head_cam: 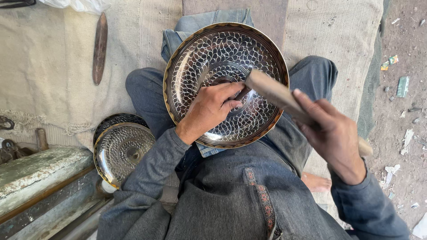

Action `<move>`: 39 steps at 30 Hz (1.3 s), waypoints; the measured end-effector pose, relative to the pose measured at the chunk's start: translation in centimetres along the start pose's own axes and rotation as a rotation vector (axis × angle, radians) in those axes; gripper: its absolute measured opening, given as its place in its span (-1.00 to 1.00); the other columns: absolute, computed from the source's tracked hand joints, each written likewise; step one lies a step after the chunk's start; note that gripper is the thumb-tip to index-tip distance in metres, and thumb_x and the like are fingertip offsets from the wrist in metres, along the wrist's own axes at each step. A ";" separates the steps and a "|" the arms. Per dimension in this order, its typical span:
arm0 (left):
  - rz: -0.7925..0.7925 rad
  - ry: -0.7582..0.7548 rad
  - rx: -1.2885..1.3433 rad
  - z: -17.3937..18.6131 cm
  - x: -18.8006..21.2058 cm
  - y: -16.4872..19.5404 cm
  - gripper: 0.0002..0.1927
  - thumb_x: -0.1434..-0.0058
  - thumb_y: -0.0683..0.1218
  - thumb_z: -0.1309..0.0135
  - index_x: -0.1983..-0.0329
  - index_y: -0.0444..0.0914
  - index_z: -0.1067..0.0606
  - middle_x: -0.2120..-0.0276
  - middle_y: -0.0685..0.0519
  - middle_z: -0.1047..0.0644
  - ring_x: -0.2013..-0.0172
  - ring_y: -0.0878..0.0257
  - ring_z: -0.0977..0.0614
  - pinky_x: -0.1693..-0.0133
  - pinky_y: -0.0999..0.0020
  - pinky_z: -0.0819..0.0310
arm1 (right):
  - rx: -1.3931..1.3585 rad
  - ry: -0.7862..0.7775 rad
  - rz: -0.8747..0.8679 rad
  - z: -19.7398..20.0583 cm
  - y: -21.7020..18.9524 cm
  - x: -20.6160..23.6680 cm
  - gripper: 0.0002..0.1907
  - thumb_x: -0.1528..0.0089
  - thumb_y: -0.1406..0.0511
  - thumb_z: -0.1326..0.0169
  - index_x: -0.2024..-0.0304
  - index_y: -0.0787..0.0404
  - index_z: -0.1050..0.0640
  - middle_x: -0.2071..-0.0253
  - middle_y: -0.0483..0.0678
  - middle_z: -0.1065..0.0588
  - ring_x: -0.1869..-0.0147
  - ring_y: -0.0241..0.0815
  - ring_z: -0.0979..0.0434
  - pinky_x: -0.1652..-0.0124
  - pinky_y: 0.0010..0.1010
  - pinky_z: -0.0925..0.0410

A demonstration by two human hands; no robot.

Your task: The person sits on the ground with a decorated brass plate resting on their lap. They hold a small punch against the plate's surface with one hand and strike it with a wooden mallet held in the other hand, repositioning the punch across the plate to work the pattern, then lift the punch away at the end.

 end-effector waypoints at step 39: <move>0.399 0.687 0.182 -1.6 5.5 0.9 -0.76 -0.37 -0.16 -0.16 0.16 -0.34 -0.32 0.39 0.01 -0.58 0.38 0.30 -0.69 0.34 0.45 -0.64 | 0.969 -0.056 0.844 5.7 -12.6 -7.3 -0.29 -0.20 0.16 0.04 -0.46 -0.13 -0.35 0.31 -0.04 -0.49 0.40 -0.26 -0.55 0.37 -0.47 -0.51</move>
Point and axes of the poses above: each hand's wrist, its own x-axis away from the middle knuckle, its own z-axis out of the back of the hand, y = z × x, the point moved 5 cm from there along -x, towards the middle knuckle
